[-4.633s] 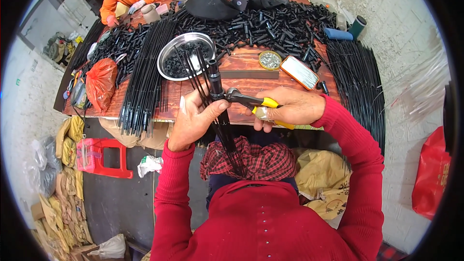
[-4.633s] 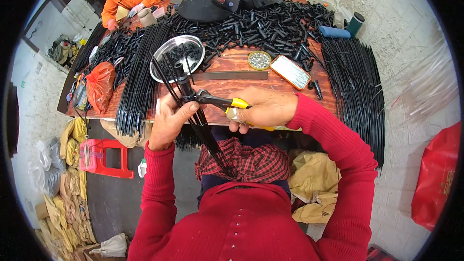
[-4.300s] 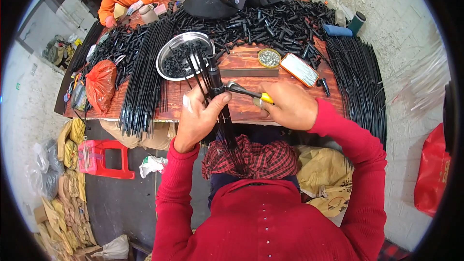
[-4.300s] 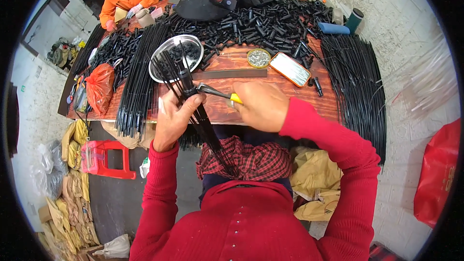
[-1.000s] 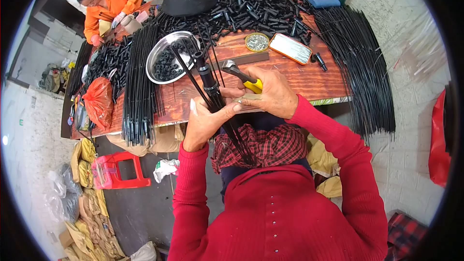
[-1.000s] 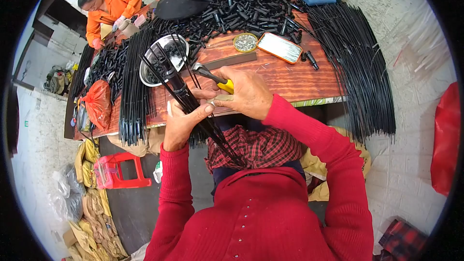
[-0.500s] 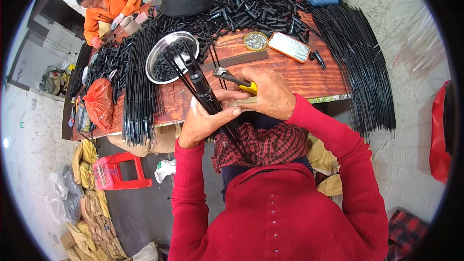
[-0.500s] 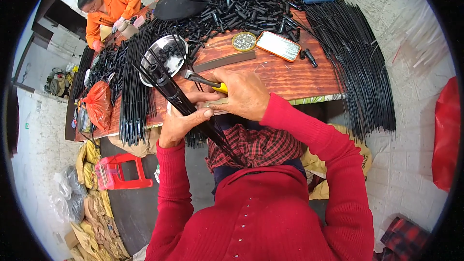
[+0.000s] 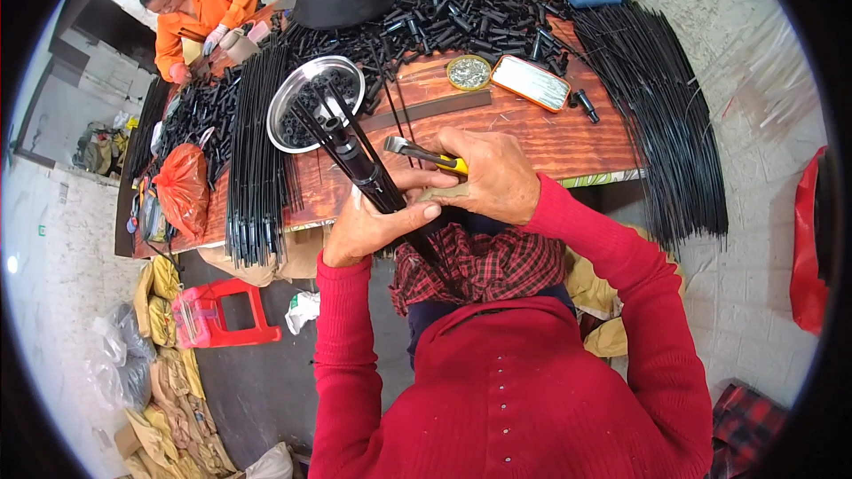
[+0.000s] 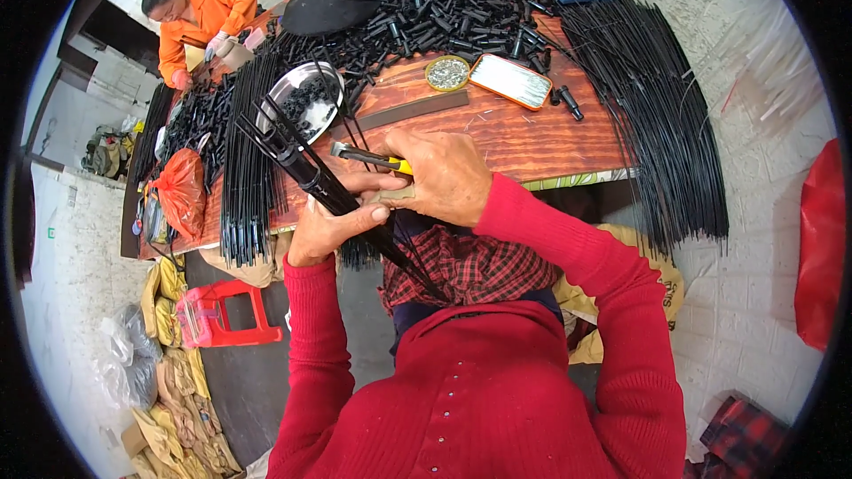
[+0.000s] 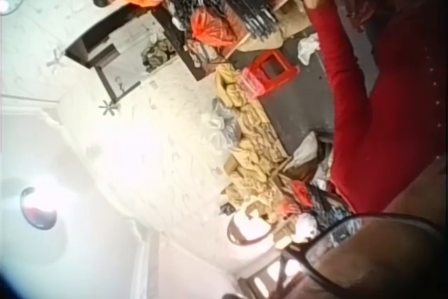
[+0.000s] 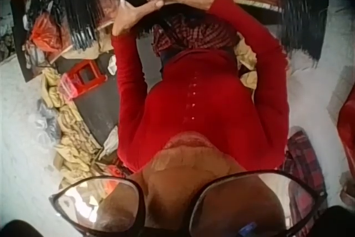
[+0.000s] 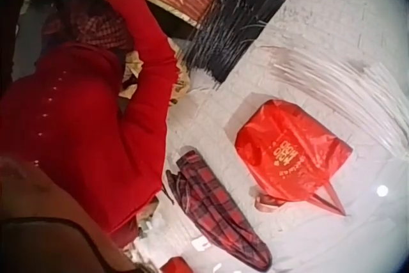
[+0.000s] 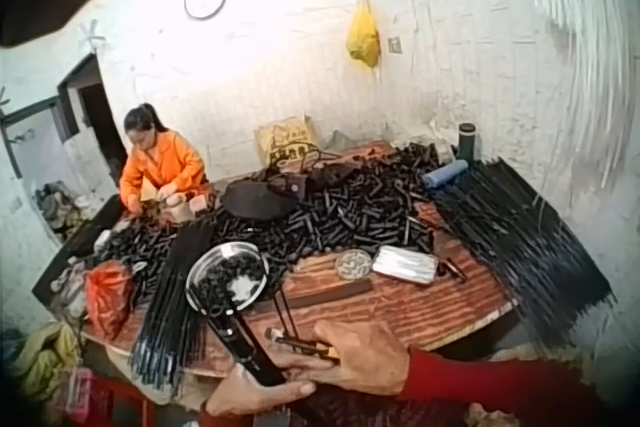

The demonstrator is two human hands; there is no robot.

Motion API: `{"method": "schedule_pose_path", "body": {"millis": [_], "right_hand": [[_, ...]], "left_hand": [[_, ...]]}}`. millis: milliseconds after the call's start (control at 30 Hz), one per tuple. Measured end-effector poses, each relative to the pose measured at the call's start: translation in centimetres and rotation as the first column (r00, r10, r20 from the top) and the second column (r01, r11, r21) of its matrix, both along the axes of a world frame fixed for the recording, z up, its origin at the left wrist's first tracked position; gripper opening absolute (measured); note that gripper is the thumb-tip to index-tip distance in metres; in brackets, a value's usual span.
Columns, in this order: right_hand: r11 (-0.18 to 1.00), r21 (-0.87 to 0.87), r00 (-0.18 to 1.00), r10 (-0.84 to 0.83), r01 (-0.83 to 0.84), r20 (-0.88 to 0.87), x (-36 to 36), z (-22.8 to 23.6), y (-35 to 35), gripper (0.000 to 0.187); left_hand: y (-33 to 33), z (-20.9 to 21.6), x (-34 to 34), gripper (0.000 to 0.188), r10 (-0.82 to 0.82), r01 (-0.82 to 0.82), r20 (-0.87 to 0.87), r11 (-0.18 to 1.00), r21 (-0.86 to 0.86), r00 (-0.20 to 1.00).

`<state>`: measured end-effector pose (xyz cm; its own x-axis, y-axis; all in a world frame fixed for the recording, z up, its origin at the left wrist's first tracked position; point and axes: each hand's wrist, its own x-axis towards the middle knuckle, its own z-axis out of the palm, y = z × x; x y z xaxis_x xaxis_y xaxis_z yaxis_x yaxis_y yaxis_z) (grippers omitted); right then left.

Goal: Bundling multiple black cables together using small wires and trimming the ends with pliers.

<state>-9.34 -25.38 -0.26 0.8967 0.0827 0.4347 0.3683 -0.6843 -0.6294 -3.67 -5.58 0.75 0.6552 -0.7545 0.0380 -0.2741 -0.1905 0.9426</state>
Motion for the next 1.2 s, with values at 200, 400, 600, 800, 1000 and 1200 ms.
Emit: {"method": "schedule_pose_path", "body": {"millis": [200, 400, 600, 800, 1000, 1200], "right_hand": [[1.000, -0.007, 1.000, -0.001, 0.001, 0.013, 0.1, -0.3, 0.2, 0.040], [0.999, 0.032, 0.999, 0.007, -0.009, 0.046, 0.0, -0.9, 0.2, 0.042], [0.999, 0.036, 0.997, -0.016, 0.013, 0.078, 0.3, -0.5, 0.1, 0.042], [1.000, 0.001, 0.996, -0.016, 0.016, 0.083, 0.2, -0.5, 0.1, 0.048], [0.999, 0.046, 0.998, -0.019, 0.016, 0.053, 0.2, -1.1, 0.3, 0.049], [0.998, 0.055, 0.997, -0.008, 0.004, 0.073, 0.2, -1.0, 0.3, 0.050]], "left_hand": [[0.1, -0.7, 0.8, 0.032, -0.061, 0.061, 0.050, 0.998, -0.008, 0.997], [0.1, 0.0, 0.3, 0.031, -0.106, 0.106, 0.007, 0.994, -0.025, 0.994], [-0.4, -1.1, -0.4, 0.035, 0.060, -0.074, -0.081, 0.981, -0.181, 0.995], [0.1, -1.1, 0.1, 0.032, 0.083, -0.104, -0.120, 0.978, -0.179, 0.989], [0.2, -1.4, 0.0, 0.028, 0.092, -0.103, -0.068, 0.978, -0.180, 0.993], [0.1, -2.5, -0.1, 0.027, 0.104, -0.122, -0.083, 0.957, -0.263, 0.991]]}}
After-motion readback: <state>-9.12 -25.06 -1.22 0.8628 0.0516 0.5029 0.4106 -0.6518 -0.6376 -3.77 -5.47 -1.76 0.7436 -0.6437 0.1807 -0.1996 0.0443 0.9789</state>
